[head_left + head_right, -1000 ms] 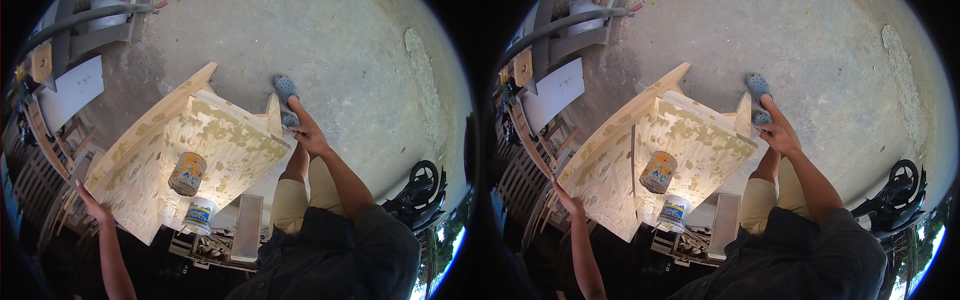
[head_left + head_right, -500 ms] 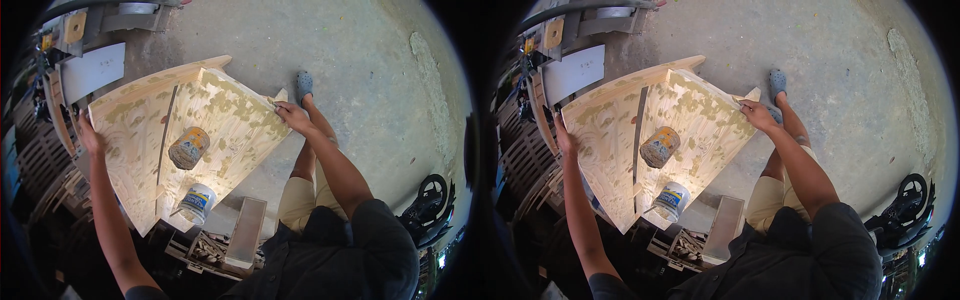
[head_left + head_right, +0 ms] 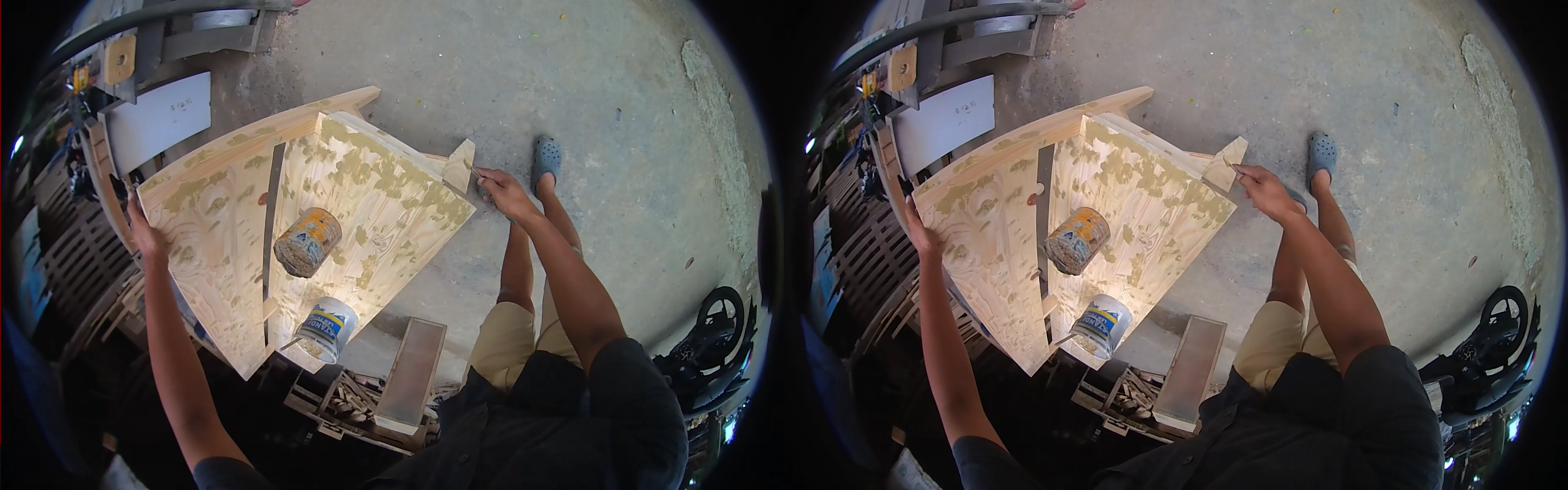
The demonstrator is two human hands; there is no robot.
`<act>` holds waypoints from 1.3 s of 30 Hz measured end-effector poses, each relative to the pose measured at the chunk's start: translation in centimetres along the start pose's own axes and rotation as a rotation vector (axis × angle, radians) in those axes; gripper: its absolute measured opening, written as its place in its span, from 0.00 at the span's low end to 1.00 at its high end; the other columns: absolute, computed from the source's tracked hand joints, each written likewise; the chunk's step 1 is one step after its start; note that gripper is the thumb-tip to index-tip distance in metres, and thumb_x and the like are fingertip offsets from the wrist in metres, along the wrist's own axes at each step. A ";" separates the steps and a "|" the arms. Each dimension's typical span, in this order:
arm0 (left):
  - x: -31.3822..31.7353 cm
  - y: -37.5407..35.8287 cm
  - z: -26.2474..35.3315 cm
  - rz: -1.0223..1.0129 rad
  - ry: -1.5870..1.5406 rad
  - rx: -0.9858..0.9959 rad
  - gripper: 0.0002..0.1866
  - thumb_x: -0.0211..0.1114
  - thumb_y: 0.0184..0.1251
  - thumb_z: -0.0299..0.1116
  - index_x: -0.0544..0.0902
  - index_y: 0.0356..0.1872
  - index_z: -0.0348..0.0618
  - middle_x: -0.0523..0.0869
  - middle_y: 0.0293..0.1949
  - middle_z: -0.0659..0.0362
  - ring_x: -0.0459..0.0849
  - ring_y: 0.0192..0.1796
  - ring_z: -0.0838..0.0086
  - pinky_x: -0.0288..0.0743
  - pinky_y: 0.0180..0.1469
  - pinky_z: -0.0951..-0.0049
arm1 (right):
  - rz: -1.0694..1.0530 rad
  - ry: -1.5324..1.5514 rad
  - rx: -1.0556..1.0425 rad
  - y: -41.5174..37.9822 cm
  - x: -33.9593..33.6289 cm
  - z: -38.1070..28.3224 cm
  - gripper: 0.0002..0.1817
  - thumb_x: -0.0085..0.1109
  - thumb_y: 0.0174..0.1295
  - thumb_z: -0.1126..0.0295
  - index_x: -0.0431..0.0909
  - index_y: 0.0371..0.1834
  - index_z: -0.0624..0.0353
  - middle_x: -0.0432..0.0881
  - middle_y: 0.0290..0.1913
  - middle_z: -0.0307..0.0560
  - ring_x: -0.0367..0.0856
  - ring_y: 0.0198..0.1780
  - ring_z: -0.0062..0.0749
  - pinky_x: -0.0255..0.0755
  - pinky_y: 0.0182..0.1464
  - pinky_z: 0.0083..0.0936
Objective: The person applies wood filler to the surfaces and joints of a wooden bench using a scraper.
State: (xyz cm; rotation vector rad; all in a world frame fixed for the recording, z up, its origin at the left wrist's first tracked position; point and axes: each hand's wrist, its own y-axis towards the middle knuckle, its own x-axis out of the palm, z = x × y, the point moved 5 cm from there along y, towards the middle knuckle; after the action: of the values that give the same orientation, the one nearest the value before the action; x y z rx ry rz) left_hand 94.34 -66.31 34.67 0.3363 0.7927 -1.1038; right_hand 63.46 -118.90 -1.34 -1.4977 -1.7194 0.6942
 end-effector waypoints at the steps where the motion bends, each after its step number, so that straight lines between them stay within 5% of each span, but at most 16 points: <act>1: -0.2 0.2 -0.5 -0.048 -0.064 0.010 0.33 0.45 0.78 0.56 0.70 0.68 0.38 0.79 0.60 0.55 0.77 0.60 0.69 0.68 0.62 0.72 | -0.005 -0.030 0.010 -0.5 -0.4 0.7 0.22 0.52 0.70 0.61 0.77 0.65 0.55 0.76 0.51 0.44 0.77 0.36 0.24 0.74 0.33 0.23; 6: -1.4 1.0 -1.0 -0.008 0.130 0.135 0.32 0.44 0.79 0.55 0.68 0.70 0.38 0.79 0.61 0.55 0.76 0.61 0.69 0.68 0.63 0.72 | -0.050 -0.175 -0.037 -1.5 -2.0 2.2 0.21 0.53 0.68 0.62 0.78 0.63 0.51 0.78 0.47 0.49 0.78 0.39 0.30 0.75 0.42 0.27; 10: -1.6 1.0 -1.3 -0.032 0.063 0.073 0.31 0.46 0.79 0.54 0.70 0.69 0.38 0.79 0.60 0.55 0.76 0.60 0.70 0.67 0.63 0.72 | 0.005 -0.390 -0.247 -0.8 -2.2 4.3 0.22 0.54 0.66 0.63 0.78 0.64 0.48 0.81 0.47 0.55 0.80 0.47 0.40 0.73 0.54 0.32; 14: -1.2 0.6 -0.9 -0.007 -0.022 -0.001 0.31 0.48 0.78 0.54 0.70 0.69 0.37 0.79 0.59 0.56 0.77 0.60 0.69 0.68 0.63 0.72 | 0.027 -0.422 -0.220 0.0 -0.9 5.4 0.22 0.55 0.66 0.62 0.78 0.64 0.46 0.82 0.51 0.55 0.80 0.52 0.42 0.72 0.56 0.33; 17: -1.8 0.7 -1.2 -0.011 0.019 0.011 0.32 0.48 0.78 0.54 0.68 0.69 0.37 0.78 0.60 0.55 0.79 0.58 0.69 0.70 0.61 0.72 | -0.053 -0.198 0.057 -1.1 0.0 2.8 0.22 0.56 0.67 0.63 0.77 0.64 0.46 0.82 0.55 0.53 0.80 0.52 0.41 0.72 0.57 0.30; 19: -2.2 1.0 -1.4 -0.033 0.037 -0.007 0.31 0.49 0.78 0.51 0.67 0.70 0.38 0.77 0.61 0.54 0.80 0.57 0.68 0.73 0.59 0.71 | 0.002 -0.363 0.193 -2.1 -0.2 1.4 0.21 0.54 0.66 0.47 0.80 0.61 0.30 0.85 0.47 0.40 0.85 0.44 0.21 0.75 0.50 0.24; 23: -2.9 1.3 -1.5 -0.048 0.191 0.113 0.29 0.49 0.79 0.48 0.66 0.70 0.39 0.77 0.60 0.53 0.80 0.56 0.67 0.75 0.58 0.70 | 0.058 -0.467 0.049 -2.1 -0.2 1.4 0.22 0.51 0.66 0.43 0.80 0.61 0.27 0.84 0.49 0.35 0.85 0.47 0.21 0.74 0.50 0.24; 28: -3.3 1.3 -1.6 -0.029 0.161 0.058 0.26 0.48 0.79 0.44 0.65 0.71 0.40 0.77 0.60 0.52 0.80 0.57 0.66 0.75 0.57 0.69 | -0.136 -0.399 -0.283 -0.2 -0.2 0.9 0.18 0.58 0.65 0.64 0.82 0.59 0.39 0.80 0.57 0.45 0.79 0.58 0.38 0.73 0.55 0.31; 34: -3.2 1.3 -1.4 -0.016 0.189 0.061 0.27 0.48 0.79 0.44 0.65 0.71 0.40 0.77 0.60 0.52 0.80 0.57 0.66 0.76 0.57 0.69 | -0.213 -0.577 -0.525 1.4 1.0 -1.0 0.21 0.56 0.62 0.69 0.82 0.59 0.43 0.79 0.46 0.48 0.78 0.52 0.45 0.72 0.55 0.39; 39: -3.4 1.5 -1.6 -0.005 0.214 0.075 0.27 0.48 0.79 0.45 0.66 0.70 0.39 0.78 0.59 0.52 0.81 0.56 0.66 0.76 0.56 0.69 | -0.316 -0.643 -0.450 0.1 -0.7 -1.1 0.21 0.57 0.60 0.69 0.83 0.58 0.43 0.79 0.46 0.49 0.79 0.52 0.45 0.73 0.55 0.39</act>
State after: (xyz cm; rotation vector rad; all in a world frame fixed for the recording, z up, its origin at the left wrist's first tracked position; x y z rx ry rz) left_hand 94.34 -62.43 35.80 0.5222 0.9420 -1.1158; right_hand 64.46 -119.63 -0.93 -1.3031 -2.6771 0.6909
